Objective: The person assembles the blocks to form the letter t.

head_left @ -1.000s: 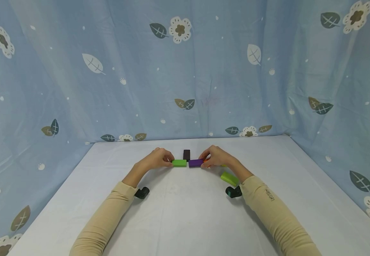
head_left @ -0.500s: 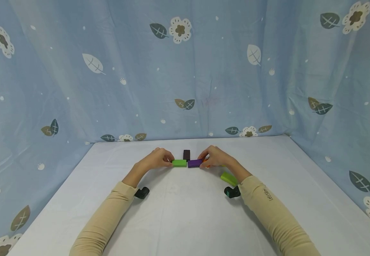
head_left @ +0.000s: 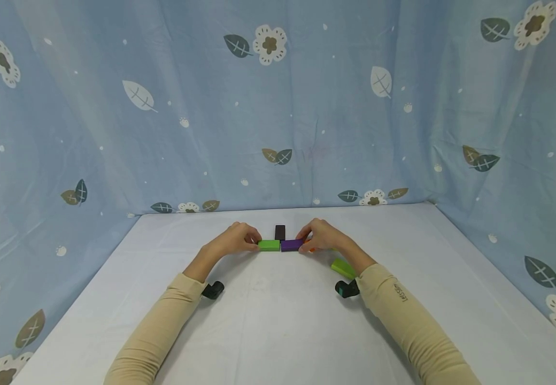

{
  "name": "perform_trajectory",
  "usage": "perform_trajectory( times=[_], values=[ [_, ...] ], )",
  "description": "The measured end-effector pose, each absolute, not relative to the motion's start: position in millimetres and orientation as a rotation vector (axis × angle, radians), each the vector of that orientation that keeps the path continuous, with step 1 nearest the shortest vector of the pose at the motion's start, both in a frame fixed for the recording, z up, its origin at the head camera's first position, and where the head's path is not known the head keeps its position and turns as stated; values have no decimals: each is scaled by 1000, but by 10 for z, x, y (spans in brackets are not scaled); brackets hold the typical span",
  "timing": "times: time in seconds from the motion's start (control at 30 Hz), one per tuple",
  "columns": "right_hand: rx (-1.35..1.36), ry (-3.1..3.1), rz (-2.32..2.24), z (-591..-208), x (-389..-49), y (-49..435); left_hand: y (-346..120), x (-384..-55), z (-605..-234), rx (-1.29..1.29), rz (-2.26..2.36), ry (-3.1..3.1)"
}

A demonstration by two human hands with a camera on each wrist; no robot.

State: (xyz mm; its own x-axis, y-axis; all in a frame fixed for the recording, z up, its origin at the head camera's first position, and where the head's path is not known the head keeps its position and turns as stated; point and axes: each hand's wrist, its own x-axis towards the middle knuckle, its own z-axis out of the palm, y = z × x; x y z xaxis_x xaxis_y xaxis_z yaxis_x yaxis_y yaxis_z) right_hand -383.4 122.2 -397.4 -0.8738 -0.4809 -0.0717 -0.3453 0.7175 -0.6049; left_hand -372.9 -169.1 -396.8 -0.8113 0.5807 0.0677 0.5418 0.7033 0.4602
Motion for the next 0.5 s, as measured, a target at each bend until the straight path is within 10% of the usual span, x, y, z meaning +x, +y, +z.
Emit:
perform_trajectory(
  times=[0.5],
  values=[
    [-633,2712,-884,-3957,-3808,1181,-1691,-3736,-3975,945,723,2832]
  ],
)
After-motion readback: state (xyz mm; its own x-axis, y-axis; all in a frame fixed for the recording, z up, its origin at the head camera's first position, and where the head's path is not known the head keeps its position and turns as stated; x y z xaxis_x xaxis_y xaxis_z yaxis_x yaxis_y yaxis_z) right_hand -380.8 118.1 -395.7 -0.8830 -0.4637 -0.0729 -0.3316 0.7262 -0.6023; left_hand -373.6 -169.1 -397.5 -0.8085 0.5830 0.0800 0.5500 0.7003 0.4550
